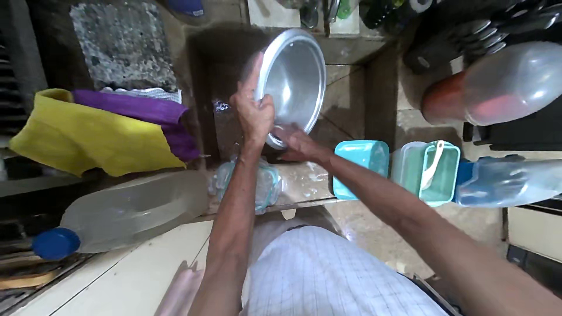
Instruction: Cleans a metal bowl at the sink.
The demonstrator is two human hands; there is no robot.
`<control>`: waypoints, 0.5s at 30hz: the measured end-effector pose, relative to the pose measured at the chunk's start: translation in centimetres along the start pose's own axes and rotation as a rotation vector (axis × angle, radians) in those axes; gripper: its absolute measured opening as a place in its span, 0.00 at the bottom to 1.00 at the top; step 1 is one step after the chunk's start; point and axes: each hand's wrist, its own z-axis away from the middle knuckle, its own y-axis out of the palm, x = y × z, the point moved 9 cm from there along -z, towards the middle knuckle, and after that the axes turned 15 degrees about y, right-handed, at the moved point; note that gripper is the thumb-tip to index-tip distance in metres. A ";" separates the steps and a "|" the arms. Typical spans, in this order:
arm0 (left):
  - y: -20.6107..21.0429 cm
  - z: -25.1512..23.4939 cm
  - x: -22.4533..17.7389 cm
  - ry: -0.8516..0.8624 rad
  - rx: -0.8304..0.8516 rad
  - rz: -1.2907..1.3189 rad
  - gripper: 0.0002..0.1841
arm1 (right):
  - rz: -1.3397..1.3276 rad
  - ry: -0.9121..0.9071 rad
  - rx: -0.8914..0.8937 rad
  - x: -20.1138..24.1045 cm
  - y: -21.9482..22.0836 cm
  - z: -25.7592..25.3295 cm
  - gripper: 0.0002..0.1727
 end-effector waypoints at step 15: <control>1.1 -4.4 2.3 -0.163 0.295 -0.030 0.37 | 0.368 -0.199 -0.171 -6.7 -3.3 1.0 0.22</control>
